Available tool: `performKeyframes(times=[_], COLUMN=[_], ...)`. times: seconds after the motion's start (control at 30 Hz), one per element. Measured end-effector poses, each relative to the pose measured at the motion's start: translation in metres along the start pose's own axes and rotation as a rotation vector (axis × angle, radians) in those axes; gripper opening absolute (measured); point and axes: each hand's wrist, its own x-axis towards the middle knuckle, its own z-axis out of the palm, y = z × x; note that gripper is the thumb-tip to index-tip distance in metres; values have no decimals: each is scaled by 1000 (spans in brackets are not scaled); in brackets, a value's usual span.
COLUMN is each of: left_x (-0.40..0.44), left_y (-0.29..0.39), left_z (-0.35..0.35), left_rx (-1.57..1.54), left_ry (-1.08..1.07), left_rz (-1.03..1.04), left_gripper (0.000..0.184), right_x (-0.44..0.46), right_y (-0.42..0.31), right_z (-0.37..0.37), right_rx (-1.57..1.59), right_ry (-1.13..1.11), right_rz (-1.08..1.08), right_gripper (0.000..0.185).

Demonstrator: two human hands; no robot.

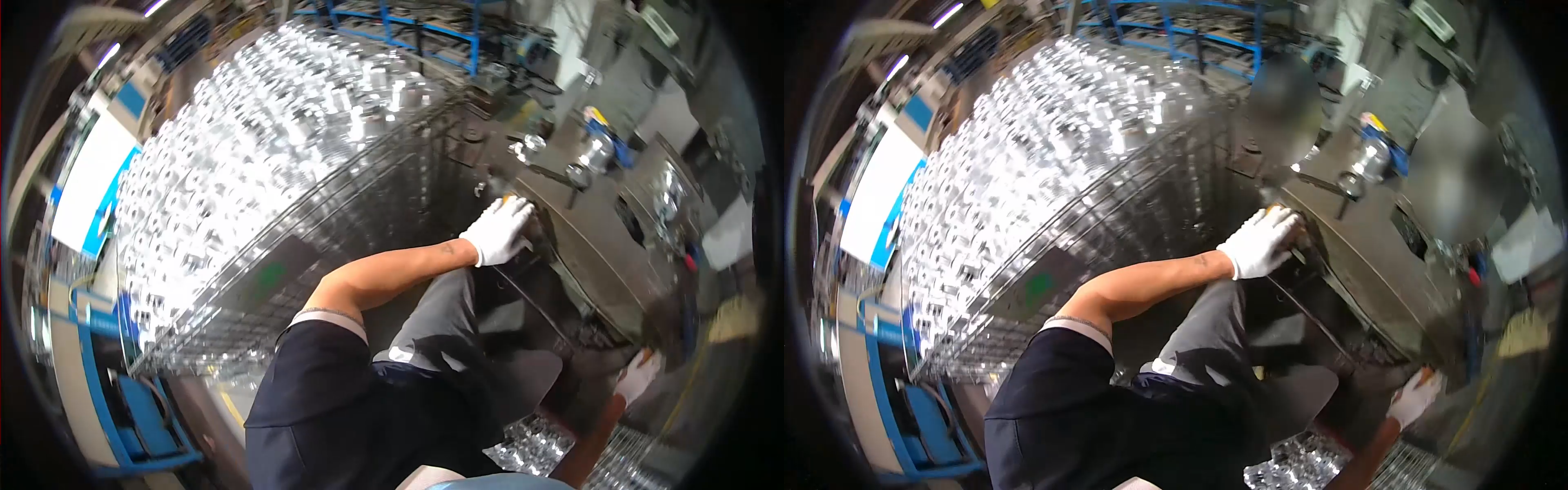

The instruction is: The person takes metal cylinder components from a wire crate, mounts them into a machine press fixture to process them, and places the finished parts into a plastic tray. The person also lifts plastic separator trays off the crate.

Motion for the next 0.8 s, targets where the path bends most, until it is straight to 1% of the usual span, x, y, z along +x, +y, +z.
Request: performKeyframes(times=[0.07,0.1,0.13,0.17,0.2,0.23,0.27,0.3,0.33,0.4,0.43,0.47,0.5,0.53,0.57,0.6,0.67,0.73,0.77,0.8], left_x=[-8,-7,-3,-3,-3,-3,-5,-21,-35,-61,-76,-94,-103,-123,-149,-143,-140,-147,-144,-140], left_y=[-3,-2,-2,-13,-24,-42,-52,-89,-126,-205,-243,-275,-304,-324,-374,-361,-354,-368,-359,-337], left_z=[-33,-57,-93,-118,-150,-183,-225,-254,-282,-321,-338,-357,-368,-377,-379,-374,-377,-379,-382,-386], left_rx=[25,29,-13,17,80,226,324,520,713,831,892,916,910,794,972,866,896,918,918,911], left_ry=[11,9,43,200,256,353,114,134,145,284,315,321,166,92,71,91,-6,11,9,78], left_rz=[-36,-34,-55,-15,-39,41,-246,-304,-370,-572,-738,-908,-1132,-1174,-1163,-1204,-1202,-1198,-1195,-1190], left_gripper=[59,57,52,44,38,30,22,20,18,38,48,59,82,83,80,80,76,74,74,72], right_x=[1,0,1,2,-1,-2,2,2,6,23,42,57,75,91,117,138,175,198,204,199], right_y=[-2,2,12,2,-9,-21,-34,-46,-64,-107,-90,-90,-104,-120,-113,-109,-123,-110,-109,-109], right_z=[0,5,19,12,1,-3,-9,-28,-43,-79,-55,-47,-58,-79,-69,-52,-49,-38,-33,-42], right_rx=[-62,-60,-32,-22,-18,-19,126,249,442,882,597,313,384,383,315,245,432,-56,-79,-81], right_ry=[-3,62,144,95,46,45,50,63,-25,-52,93,235,273,289,370,440,337,30,56,52], right_rz=[56,34,-16,4,31,39,-8,-26,78,252,-28,-148,-168,-160,-264,-374,-200,-430,-397,-397], right_gripper=[52,53,53,52,52,52,51,51,49,47,47,48,46,43,41,39,38,37,38,38])
